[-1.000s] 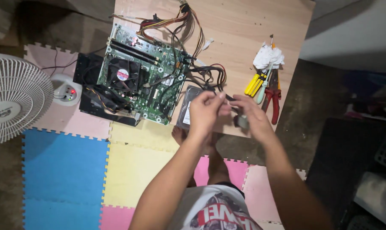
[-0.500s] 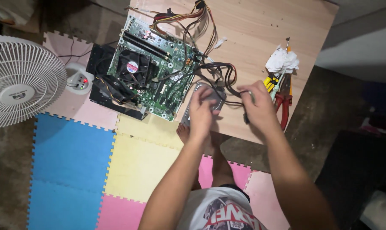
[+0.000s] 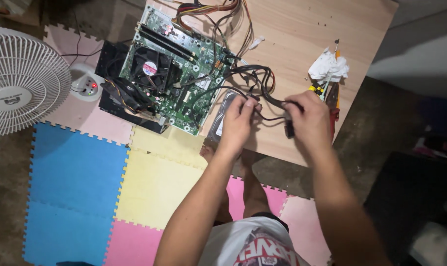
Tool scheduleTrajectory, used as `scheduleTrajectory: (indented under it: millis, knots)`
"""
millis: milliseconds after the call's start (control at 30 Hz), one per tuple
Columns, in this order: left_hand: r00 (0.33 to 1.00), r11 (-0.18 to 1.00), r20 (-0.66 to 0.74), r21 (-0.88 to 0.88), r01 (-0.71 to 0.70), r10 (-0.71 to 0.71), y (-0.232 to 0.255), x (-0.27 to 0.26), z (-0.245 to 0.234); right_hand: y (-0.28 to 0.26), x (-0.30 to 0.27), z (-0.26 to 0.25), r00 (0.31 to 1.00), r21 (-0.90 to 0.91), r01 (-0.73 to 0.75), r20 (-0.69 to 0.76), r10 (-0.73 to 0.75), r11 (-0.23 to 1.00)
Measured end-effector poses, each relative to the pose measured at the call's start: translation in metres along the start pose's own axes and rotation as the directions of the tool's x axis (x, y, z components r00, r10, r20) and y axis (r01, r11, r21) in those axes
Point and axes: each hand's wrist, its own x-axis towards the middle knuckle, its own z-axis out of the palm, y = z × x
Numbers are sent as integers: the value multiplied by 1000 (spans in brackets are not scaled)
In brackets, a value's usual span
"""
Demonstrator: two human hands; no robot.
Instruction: Connecting hardware components including a motherboard, hard drive, and power supply unit.
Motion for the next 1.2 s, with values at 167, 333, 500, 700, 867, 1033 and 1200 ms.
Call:
scheduleTrajectory:
  millis: [167, 333, 500, 700, 867, 1033, 1200]
  knots:
    - [995, 992, -69, -92, -80, 74, -13, 7, -1, 5, -19, -31, 975, -428, 117, 221, -22, 896]
    - [980, 997, -184, 0, -81, 80, -1, 15, 0, -25, -24, -19, 957, -528, 77, 278, 86, 846]
    - [975, 993, -194, 53, -103, 111, 13, 7, -6, -24, -23, 9, 968, -620, 198, 245, -53, 759]
    - [691, 384, 51, 800, -460, 721, 114, -24, -9, -2, -26, 19, 974, -586, 193, 208, -84, 787]
    - [768, -98, 411, 902, -419, 492, 135, 35, -20, 7, -28, 22, 979, -479, 195, 153, -137, 856]
    - [873, -2, 279, 953, -304, 400, 115, 55, -24, -6, -30, 22, 984, -351, 154, 139, -111, 924]
    - [855, 88, 245, 944, -317, 456, 109, 54, -22, -16, -33, 19, 988, -326, 77, 149, -29, 942]
